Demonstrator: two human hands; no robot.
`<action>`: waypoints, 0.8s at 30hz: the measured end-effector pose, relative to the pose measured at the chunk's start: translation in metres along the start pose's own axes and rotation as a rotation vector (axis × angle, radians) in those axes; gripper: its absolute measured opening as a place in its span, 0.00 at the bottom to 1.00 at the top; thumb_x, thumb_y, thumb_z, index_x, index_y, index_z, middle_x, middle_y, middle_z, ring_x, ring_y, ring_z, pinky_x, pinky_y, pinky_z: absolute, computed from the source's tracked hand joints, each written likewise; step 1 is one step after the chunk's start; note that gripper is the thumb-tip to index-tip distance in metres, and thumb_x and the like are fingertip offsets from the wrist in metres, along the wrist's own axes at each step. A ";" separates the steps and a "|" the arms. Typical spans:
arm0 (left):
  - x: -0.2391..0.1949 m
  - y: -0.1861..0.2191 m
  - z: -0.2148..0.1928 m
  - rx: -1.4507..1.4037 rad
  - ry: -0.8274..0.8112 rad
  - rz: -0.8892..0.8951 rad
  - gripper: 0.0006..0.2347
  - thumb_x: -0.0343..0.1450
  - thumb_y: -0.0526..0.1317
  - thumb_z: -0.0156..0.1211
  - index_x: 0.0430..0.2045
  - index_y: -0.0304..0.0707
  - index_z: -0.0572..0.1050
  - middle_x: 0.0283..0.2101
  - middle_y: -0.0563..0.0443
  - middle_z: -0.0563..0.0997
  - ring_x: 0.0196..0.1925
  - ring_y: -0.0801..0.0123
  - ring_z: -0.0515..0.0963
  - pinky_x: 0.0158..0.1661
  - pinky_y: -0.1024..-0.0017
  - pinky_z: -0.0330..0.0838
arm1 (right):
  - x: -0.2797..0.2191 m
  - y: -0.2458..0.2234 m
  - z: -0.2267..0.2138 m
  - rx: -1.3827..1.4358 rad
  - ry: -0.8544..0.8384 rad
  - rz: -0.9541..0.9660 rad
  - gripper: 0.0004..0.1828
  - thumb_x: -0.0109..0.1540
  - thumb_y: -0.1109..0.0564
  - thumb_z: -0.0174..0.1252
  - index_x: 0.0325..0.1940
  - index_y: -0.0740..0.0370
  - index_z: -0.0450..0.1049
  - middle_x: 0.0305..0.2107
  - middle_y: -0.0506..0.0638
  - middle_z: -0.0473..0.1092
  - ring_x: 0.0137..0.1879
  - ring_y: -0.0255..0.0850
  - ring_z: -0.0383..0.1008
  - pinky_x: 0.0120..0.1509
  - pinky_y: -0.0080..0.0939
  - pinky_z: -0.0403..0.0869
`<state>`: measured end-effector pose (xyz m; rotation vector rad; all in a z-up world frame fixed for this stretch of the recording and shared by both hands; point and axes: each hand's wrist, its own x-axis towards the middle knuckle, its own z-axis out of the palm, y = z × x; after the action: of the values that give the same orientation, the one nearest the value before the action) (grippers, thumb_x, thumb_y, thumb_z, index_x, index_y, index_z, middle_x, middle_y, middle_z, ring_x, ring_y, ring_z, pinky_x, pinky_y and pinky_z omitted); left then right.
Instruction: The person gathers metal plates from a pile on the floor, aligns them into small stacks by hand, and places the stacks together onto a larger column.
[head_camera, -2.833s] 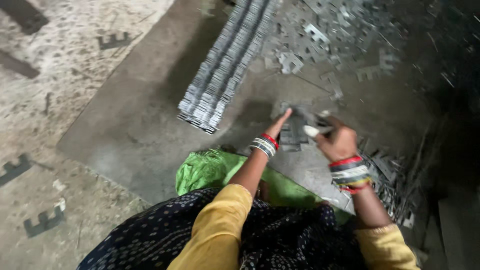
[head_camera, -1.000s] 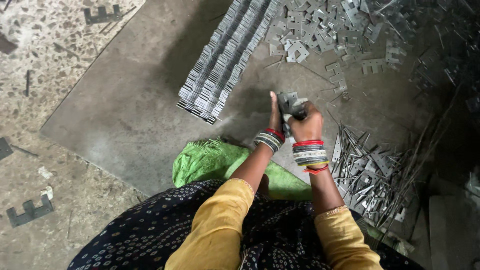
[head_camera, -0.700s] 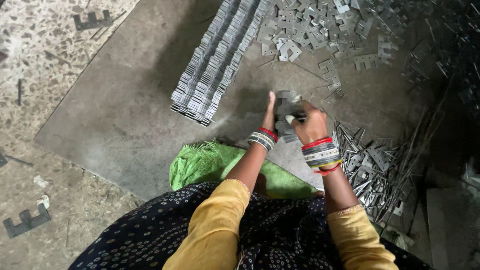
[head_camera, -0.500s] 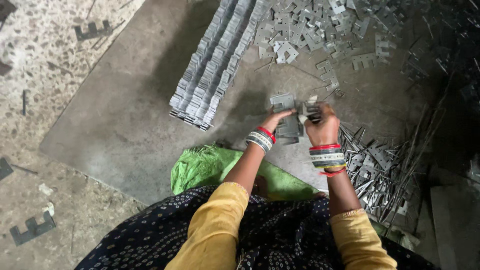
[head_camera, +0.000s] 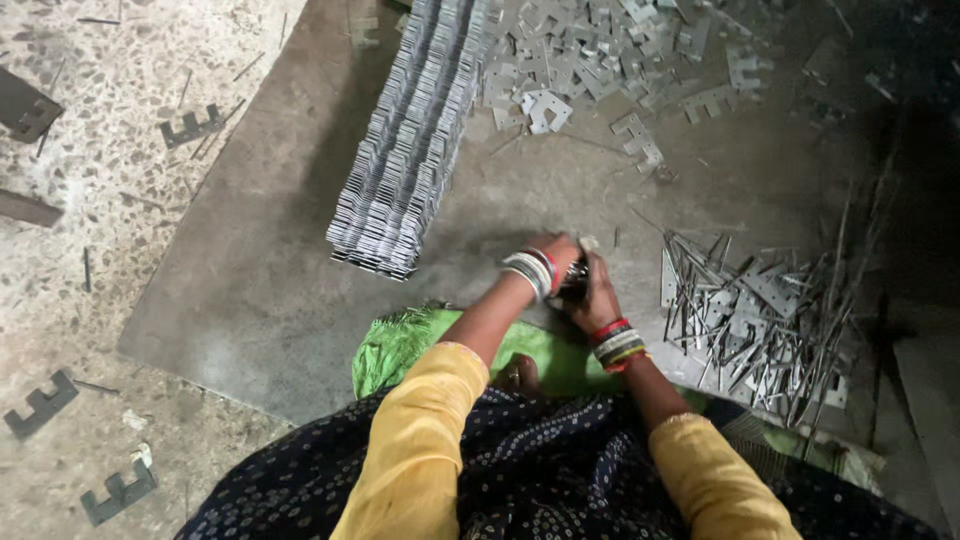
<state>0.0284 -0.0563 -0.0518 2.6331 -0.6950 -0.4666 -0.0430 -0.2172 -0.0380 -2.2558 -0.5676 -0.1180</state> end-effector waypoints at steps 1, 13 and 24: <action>-0.004 -0.013 -0.007 -0.120 0.092 0.038 0.20 0.47 0.35 0.79 0.32 0.40 0.83 0.42 0.39 0.85 0.46 0.49 0.85 0.50 0.58 0.79 | 0.006 0.001 0.001 0.016 -0.007 0.011 0.51 0.47 0.65 0.66 0.73 0.69 0.56 0.61 0.70 0.65 0.68 0.67 0.65 0.73 0.54 0.67; -0.074 -0.026 -0.008 -1.455 0.590 -0.386 0.38 0.70 0.73 0.31 0.65 0.49 0.67 0.61 0.52 0.77 0.63 0.76 0.68 0.60 0.76 0.54 | 0.020 -0.039 0.017 0.044 0.173 0.141 0.60 0.41 0.61 0.75 0.72 0.67 0.53 0.64 0.71 0.54 0.69 0.71 0.59 0.73 0.55 0.66; -0.068 -0.031 -0.008 -1.655 0.567 -0.317 0.38 0.72 0.71 0.26 0.75 0.53 0.51 0.64 0.47 0.73 0.69 0.58 0.67 0.68 0.58 0.62 | 0.016 -0.034 0.025 0.077 0.171 0.134 0.67 0.43 0.57 0.77 0.78 0.67 0.45 0.69 0.72 0.50 0.77 0.69 0.50 0.81 0.56 0.58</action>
<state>-0.0117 0.0060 -0.0432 1.1218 0.2977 -0.1640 -0.0454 -0.1736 -0.0277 -2.1758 -0.3238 -0.2150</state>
